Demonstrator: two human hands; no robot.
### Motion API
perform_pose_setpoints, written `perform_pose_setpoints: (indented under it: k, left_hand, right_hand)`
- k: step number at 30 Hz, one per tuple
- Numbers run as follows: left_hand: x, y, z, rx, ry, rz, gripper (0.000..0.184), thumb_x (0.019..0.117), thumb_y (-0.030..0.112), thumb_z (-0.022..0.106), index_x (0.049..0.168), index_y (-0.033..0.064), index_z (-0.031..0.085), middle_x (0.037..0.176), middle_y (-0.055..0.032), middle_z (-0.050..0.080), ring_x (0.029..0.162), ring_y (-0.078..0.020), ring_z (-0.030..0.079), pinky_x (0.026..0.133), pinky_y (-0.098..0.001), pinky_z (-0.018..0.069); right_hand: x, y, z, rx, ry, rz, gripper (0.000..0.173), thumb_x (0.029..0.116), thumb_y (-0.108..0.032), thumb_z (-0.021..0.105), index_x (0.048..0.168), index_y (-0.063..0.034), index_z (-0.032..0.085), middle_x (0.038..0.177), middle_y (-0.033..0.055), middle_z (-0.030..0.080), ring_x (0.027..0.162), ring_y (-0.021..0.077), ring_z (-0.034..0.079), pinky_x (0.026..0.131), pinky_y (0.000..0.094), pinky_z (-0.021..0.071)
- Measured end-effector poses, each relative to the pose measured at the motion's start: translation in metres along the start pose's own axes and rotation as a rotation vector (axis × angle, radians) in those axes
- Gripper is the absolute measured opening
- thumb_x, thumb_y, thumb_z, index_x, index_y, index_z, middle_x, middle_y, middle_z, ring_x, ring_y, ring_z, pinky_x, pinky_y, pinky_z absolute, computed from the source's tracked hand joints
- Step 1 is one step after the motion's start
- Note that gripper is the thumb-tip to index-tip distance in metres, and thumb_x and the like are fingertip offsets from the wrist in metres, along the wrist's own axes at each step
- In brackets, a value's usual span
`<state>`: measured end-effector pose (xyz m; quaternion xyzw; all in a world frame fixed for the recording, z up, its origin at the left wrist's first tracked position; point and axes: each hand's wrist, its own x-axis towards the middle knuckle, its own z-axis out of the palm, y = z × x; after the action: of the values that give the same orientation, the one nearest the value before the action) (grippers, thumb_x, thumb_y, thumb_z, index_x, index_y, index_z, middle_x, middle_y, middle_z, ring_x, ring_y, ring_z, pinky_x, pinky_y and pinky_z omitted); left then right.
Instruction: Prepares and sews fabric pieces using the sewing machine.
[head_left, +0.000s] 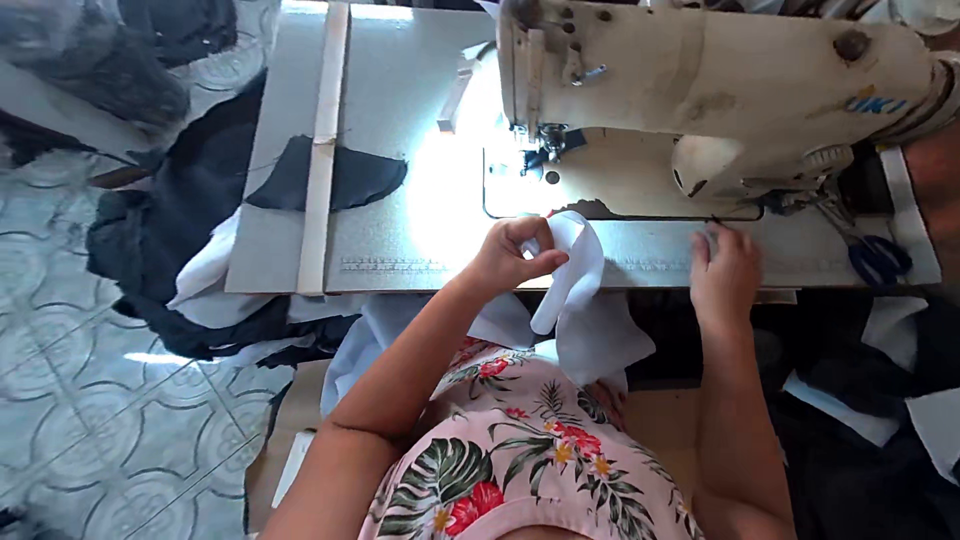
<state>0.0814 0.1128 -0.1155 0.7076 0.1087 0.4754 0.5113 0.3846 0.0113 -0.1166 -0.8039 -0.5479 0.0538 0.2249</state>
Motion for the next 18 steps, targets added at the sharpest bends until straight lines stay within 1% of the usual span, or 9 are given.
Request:
perform_pose_setpoints:
  k: [2, 5, 6, 8, 10, 12, 14, 16, 18]
  left_hand:
    - [0.001, 0.005, -0.003, 0.004, 0.007, 0.004, 0.022, 0.0937, 0.024, 0.073, 0.079, 0.0126, 0.063, 0.078, 0.0102, 0.065, 0.075, 0.0061, 0.061, 0.068, -0.0142, 0.0509]
    - [0.007, 0.014, -0.006, 0.025, -0.03, 0.037, 0.021, 0.0918, 0.019, 0.074, 0.077, 0.0094, 0.063, 0.079, 0.0066, 0.066, 0.079, 0.0035, 0.063, 0.074, -0.0173, 0.0531]
    - [0.007, 0.016, -0.009, 0.033, -0.041, 0.05, 0.021, 0.0917, 0.019, 0.074, 0.077, 0.0085, 0.063, 0.08, 0.0048, 0.066, 0.083, 0.0015, 0.064, 0.08, -0.0211, 0.0547]
    - [0.006, 0.021, -0.017, 0.06, -0.043, 0.059, 0.022, 0.0925, 0.02, 0.073, 0.077, 0.0092, 0.062, 0.082, 0.0048, 0.068, 0.087, 0.0013, 0.065, 0.089, -0.0246, 0.0548]
    - [0.0, 0.024, -0.03, 0.095, -0.015, 0.051, 0.021, 0.0934, 0.021, 0.073, 0.079, 0.0111, 0.062, 0.083, 0.0083, 0.067, 0.083, 0.0051, 0.064, 0.078, -0.0171, 0.0544]
    - [-0.008, 0.023, -0.042, 0.13, 0.029, 0.037, 0.021, 0.0936, 0.024, 0.073, 0.08, 0.0125, 0.062, 0.08, 0.0107, 0.065, 0.078, 0.0067, 0.062, 0.07, -0.0141, 0.0521]
    - [-0.016, 0.022, -0.049, 0.163, 0.067, 0.006, 0.021, 0.0917, 0.026, 0.075, 0.079, 0.014, 0.063, 0.079, 0.0121, 0.065, 0.078, 0.0072, 0.062, 0.071, -0.0143, 0.0524]
    - [-0.024, 0.02, -0.051, 0.183, 0.082, -0.027, 0.02, 0.0894, 0.023, 0.076, 0.078, 0.0127, 0.063, 0.08, 0.0108, 0.066, 0.079, 0.0063, 0.062, 0.072, -0.0154, 0.0527]
    - [-0.031, 0.022, -0.058, 0.258, 0.1, -0.076, 0.017, 0.0875, 0.018, 0.076, 0.08, 0.0079, 0.064, 0.081, 0.0068, 0.067, 0.08, 0.0036, 0.063, 0.074, -0.018, 0.0539]
  right_hand:
    - [-0.017, -0.036, 0.004, 0.238, -0.208, -0.045, 0.05, 0.1101, -0.038, 0.042, 0.124, 0.0035, 0.065, 0.113, 0.0267, 0.069, 0.103, 0.0439, 0.068, 0.086, 0.0661, 0.0532]
    - [-0.04, -0.072, 0.031, 0.574, -0.439, -0.108, 0.05, 0.1015, -0.04, 0.057, 0.133, -0.0016, 0.06, 0.122, 0.015, 0.068, 0.105, 0.0249, 0.068, 0.086, 0.0482, 0.058]
    - [-0.044, -0.081, 0.038, 0.581, -0.419, -0.141, 0.055, 0.0961, -0.039, 0.067, 0.135, -0.0014, 0.059, 0.123, 0.0151, 0.067, 0.106, 0.0254, 0.067, 0.087, 0.048, 0.058]
    - [-0.047, -0.092, 0.052, 0.442, -0.274, -0.249, 0.049, 0.0885, -0.033, 0.079, 0.122, 0.0003, 0.068, 0.112, 0.0167, 0.072, 0.102, 0.0325, 0.069, 0.087, 0.0548, 0.056]
    - [-0.045, -0.095, 0.068, 0.317, -0.137, -0.336, 0.028, 0.0916, -0.028, 0.076, 0.106, -0.0044, 0.075, 0.099, 0.0111, 0.075, 0.096, 0.0325, 0.07, 0.083, 0.054, 0.0555]
    - [-0.045, -0.102, 0.075, 0.254, -0.097, -0.363, 0.038, 0.0919, -0.038, 0.074, 0.112, -0.0063, 0.075, 0.106, 0.012, 0.075, 0.102, 0.0357, 0.068, 0.084, 0.0574, 0.0536]
    - [-0.049, -0.117, 0.08, 0.184, -0.113, -0.396, 0.051, 0.088, -0.048, 0.075, 0.118, -0.0065, 0.074, 0.117, 0.0173, 0.071, 0.111, 0.0431, 0.064, 0.085, 0.0647, 0.0493]
    - [-0.052, -0.127, 0.094, 0.136, -0.072, -0.462, 0.034, 0.0914, -0.041, 0.073, 0.108, -0.0127, 0.077, 0.114, 0.015, 0.072, 0.109, 0.0419, 0.064, 0.086, 0.064, 0.0479]
    - [-0.048, -0.128, 0.099, 0.203, -0.058, -0.461, 0.019, 0.0959, -0.027, 0.07, 0.103, -0.0104, 0.077, 0.107, 0.0146, 0.073, 0.104, 0.039, 0.066, 0.087, 0.0623, 0.0491]
